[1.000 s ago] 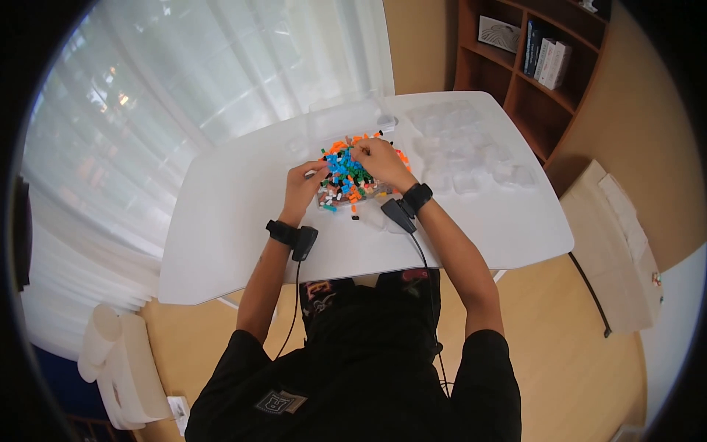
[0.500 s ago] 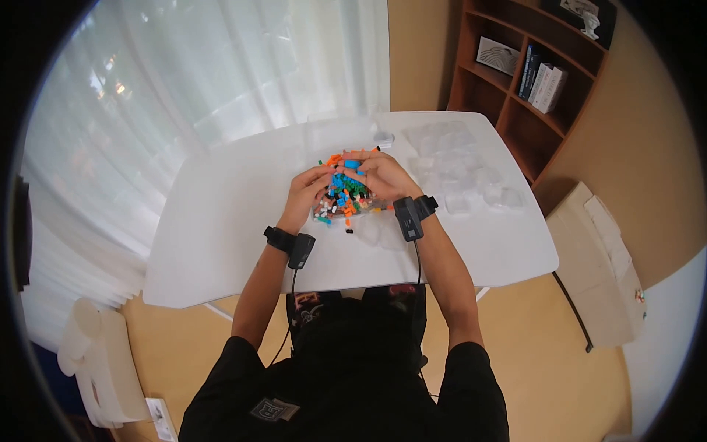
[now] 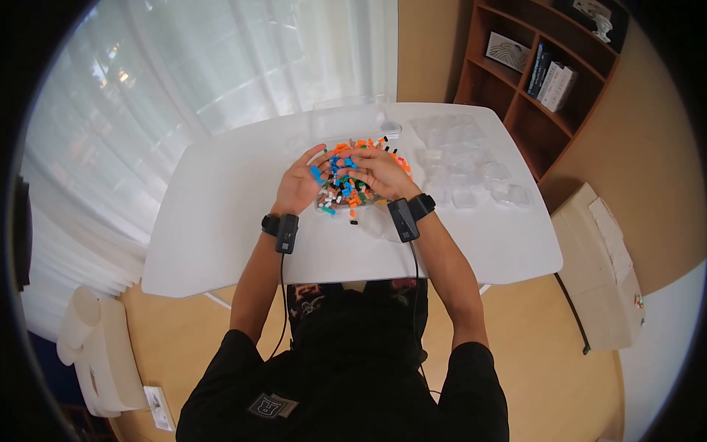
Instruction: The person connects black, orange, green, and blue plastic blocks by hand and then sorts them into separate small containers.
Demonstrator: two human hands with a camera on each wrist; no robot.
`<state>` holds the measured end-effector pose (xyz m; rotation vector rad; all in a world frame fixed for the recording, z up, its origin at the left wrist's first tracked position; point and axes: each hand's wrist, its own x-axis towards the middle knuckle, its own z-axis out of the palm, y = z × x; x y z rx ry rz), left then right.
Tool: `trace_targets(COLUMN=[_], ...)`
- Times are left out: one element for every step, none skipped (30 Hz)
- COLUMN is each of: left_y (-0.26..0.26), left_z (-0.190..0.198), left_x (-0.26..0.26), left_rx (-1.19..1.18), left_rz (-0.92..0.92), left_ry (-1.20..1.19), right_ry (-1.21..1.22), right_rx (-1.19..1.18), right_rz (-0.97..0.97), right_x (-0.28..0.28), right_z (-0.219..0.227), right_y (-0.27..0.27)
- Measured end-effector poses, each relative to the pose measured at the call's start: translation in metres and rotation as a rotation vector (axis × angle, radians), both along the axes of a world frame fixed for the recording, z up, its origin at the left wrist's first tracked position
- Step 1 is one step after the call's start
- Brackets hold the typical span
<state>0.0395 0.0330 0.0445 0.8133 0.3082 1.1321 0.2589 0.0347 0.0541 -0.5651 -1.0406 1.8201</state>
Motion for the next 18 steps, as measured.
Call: trace_targets(left_y=[-0.001,-0.002,-0.002,-0.004,-0.005,-0.005,-0.005,-0.002,0.004,0.001,-0.003,-0.009,-0.015,-0.012,-0.006,-0.006,-0.007,-0.009], left_z=[0.001,0.002,0.002,0.004,0.005,0.006,0.007,0.003,-0.005,0.001,0.005,0.008,0.014,0.007,-0.005,-0.005,-0.006,-0.008], left_x=[0.002,0.003,0.004,0.005,0.006,0.008,0.009,0.006,0.002,0.003,0.007,0.012,0.017,0.018,0.018,0.021,0.023,0.026], left_rx=[0.061,0.061,0.072,0.084,0.084,0.093,0.103,0.104,0.146,0.189,0.191,0.239,0.288,0.290,0.409,0.527,0.529,0.621], left_rz=[0.065,0.065,0.058,0.051,0.051,0.076,0.101,0.100,0.144,0.188,0.186,0.311,0.437,0.436,0.461,0.485,0.484,0.544], left_ry=[0.110,0.110,0.148,0.185,0.184,0.227,0.270,0.270,0.378,0.485,0.487,0.604,0.721,0.722,0.762,0.799,0.800,0.850], right_ry=[0.016,0.033,0.033,0.021,0.007,0.006,-0.015,-0.036,-0.034,-0.045,-0.056,-0.054,-0.072,-0.090,-0.088,-0.118,-0.148,-0.147], right_rx=[0.002,0.004,0.004,0.003,0.001,0.001,-0.025,-0.050,-0.048,-0.046,-0.045,-0.044,-0.046,-0.048,-0.047,-0.026,-0.004,-0.004], right_rz=[0.035,0.070,0.070,0.073,0.076,0.076,0.053,0.029,0.027,0.010,-0.007,-0.008,-0.059,-0.111,-0.112,-0.143,-0.173,-0.173], right_x=[-0.002,-0.004,-0.005,-0.005,-0.005,-0.006,-0.006,-0.007,-0.008,-0.009,-0.011,-0.013,-0.015,-0.018,-0.020,-0.022,-0.025,-0.027], right_z=[-0.001,-0.002,-0.002,-0.002,-0.002,-0.002,-0.002,-0.001,0.000,0.002,0.003,0.003,0.003,0.003,0.002,-0.001,-0.004,-0.006], right_y=[0.000,0.000,0.001,0.000,0.000,-0.001,-0.001,-0.002,-0.003,-0.005,-0.007,-0.009,-0.010,-0.011,-0.011,-0.010,-0.009,-0.009])
